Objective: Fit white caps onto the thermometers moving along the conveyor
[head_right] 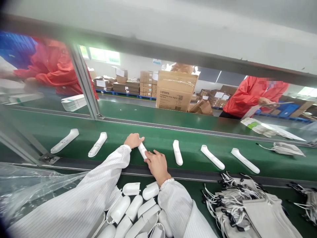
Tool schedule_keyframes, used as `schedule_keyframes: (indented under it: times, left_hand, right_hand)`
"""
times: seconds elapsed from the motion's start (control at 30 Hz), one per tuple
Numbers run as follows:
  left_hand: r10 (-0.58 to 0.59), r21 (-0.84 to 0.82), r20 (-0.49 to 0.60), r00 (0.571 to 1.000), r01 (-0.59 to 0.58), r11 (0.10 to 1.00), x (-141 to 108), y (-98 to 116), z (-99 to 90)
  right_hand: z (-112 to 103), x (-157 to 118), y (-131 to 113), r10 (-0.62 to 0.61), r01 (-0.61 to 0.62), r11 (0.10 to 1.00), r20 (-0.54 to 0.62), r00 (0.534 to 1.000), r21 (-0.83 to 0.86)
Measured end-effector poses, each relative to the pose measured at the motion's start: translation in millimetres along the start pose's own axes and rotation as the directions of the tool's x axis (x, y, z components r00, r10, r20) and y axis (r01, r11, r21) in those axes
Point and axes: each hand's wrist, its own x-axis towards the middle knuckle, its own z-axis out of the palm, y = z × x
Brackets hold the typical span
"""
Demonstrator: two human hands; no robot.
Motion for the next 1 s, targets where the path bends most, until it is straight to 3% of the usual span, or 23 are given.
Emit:
schedule_keyframes:
  times: [0.1,0.17,0.23,0.3,0.37,0.43,0.6,0.7,0.87,1.0]
  left_hand:
    - [0.020,-0.050,0.057,0.998,-0.017,0.999,-7.2,-0.6,-14.4]
    - [0.020,-0.032,0.000,1.000,-0.020,0.999,-8.7,-9.4,-30.3]
    - [-0.028,0.037,-0.108,0.994,0.032,0.999,-7.8,-26.4,-48.8]
    - [-0.106,0.139,-0.177,0.978,0.132,0.981,-7.1,-48.3,-65.6]
    - [-0.193,0.248,-0.147,0.970,0.225,0.942,-8.7,-69.3,-77.0]
    - [-0.246,0.330,-0.086,0.966,0.260,0.907,-12.1,-83.8,-81.3]
    - [-0.299,0.276,-0.130,0.945,0.324,0.905,-16.2,-92.2,-72.9]
    - [-0.317,0.256,-0.071,0.946,0.324,0.911,-12.6,-92.9,-68.1]
    - [-0.199,0.231,-0.018,0.980,0.198,0.953,-4.5,-79.7,-66.3]
    - [-0.175,0.127,0.007,0.984,0.173,0.977,-2.0,-49.3,-56.5]
  right_hand:
    - [-13.0,-3.7,-11.0,-0.009,0.007,1.000,-0.071,0.997,-0.017]
    - [-23.4,-7.9,-25.4,-0.078,0.086,0.991,-0.083,0.993,0.102]
    - [-31.2,-13.5,-42.3,-0.214,0.195,0.931,0.031,0.976,0.310]
    - [-33.6,-19.6,-57.2,-0.388,0.259,0.843,0.201,0.899,0.471]
    - [-30.2,-24.1,-66.8,-0.492,0.296,0.803,0.297,0.818,0.517]
    - [-23.8,-25.8,-70.4,-0.510,0.309,0.801,0.313,0.802,0.512]
    - [-18.5,-25.4,-64.6,-0.482,0.258,0.807,0.342,0.807,0.531]
    - [-21.8,-25.8,-59.4,-0.420,0.174,0.807,0.340,0.841,0.565]
    - [-9.2,-12.8,-39.7,-0.172,-0.038,0.656,0.198,0.965,0.754]
    - [5.5,1.5,-16.6,0.076,-0.087,0.673,0.048,0.996,0.734]
